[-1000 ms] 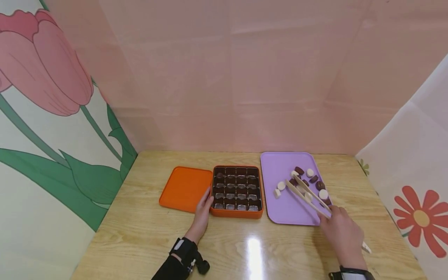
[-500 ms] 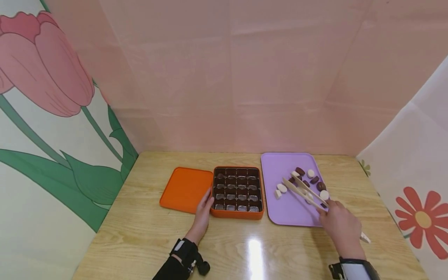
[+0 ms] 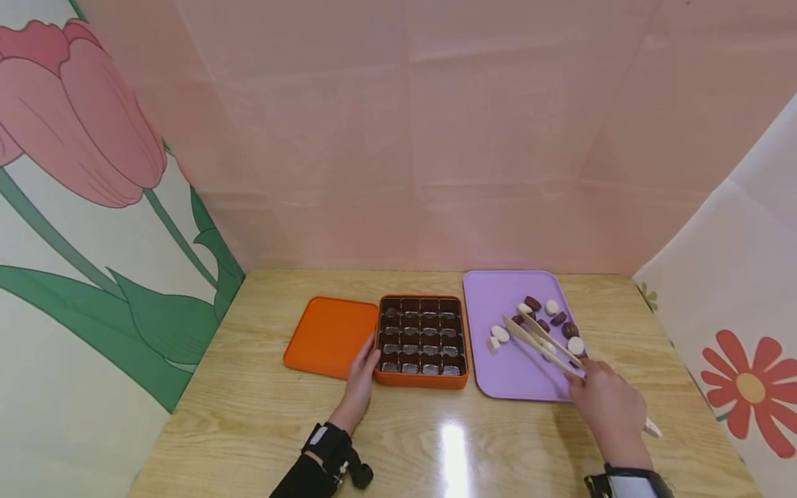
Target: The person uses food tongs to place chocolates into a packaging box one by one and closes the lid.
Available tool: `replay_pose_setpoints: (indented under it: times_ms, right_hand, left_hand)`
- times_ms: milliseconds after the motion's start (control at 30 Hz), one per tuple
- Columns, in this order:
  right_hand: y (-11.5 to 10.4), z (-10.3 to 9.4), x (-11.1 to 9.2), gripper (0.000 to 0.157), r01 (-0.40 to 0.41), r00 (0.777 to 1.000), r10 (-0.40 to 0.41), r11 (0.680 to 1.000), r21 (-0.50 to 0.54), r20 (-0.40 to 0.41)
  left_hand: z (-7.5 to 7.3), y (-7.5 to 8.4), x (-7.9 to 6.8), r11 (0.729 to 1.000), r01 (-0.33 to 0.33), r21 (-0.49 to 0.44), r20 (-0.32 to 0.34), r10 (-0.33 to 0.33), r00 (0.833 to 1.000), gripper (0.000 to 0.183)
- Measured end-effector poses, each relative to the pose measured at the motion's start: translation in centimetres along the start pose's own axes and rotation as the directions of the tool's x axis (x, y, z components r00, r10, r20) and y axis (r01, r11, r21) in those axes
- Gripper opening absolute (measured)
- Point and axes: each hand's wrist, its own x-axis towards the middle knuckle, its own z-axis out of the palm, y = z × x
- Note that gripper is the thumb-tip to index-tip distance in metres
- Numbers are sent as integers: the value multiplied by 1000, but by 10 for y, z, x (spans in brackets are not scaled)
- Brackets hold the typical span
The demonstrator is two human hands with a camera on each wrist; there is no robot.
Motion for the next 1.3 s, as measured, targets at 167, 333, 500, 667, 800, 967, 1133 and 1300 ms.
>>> replay_pose_setpoints:
  times_ms: [167, 333, 500, 667, 800, 967, 1133, 1300]
  right_hand:
    - [-4, 0, -1, 48, -2, 999, 3, 1000, 5, -36]
    - [-17, -5, 0, 42, 43, 989, -40, 999, 21, -140]
    - [-38, -11, 4, 39, 91, 970, -79, 995, 41, -229]
    - [-63, -13, 11, 39, 137, 949, -116, 989, 53, -292]
    - [-85, -10, 16, 39, 177, 949, -157, 983, 47, -275]
    - [-112, 0, 21, 37, 249, 939, -227, 967, 56, -259]
    - [-136, 11, 28, 32, 293, 941, -276, 954, 61, -194]
    - [-153, 23, 35, 33, 319, 939, -306, 945, 66, -156]
  left_hand:
    - [0, 0, 0, 1000, -4, -5, 6, 4, 1000, 56]
    - [1, -11, 5, 1000, -16, -9, -9, 16, 1000, 56]
    - [1, -14, 6, 1000, -19, -3, -16, 19, 1000, 55]
    - [2, -13, 6, 1000, -20, -6, -23, 19, 1000, 55]
    - [1, -14, 6, 1000, -26, -11, -27, 26, 999, 55]
    - [1, -15, 6, 999, -38, -10, -35, 38, 999, 54]
    - [1, -14, 6, 999, -40, -15, -41, 40, 998, 54]
    - [2, -13, 6, 999, -40, -17, -44, 39, 998, 54]
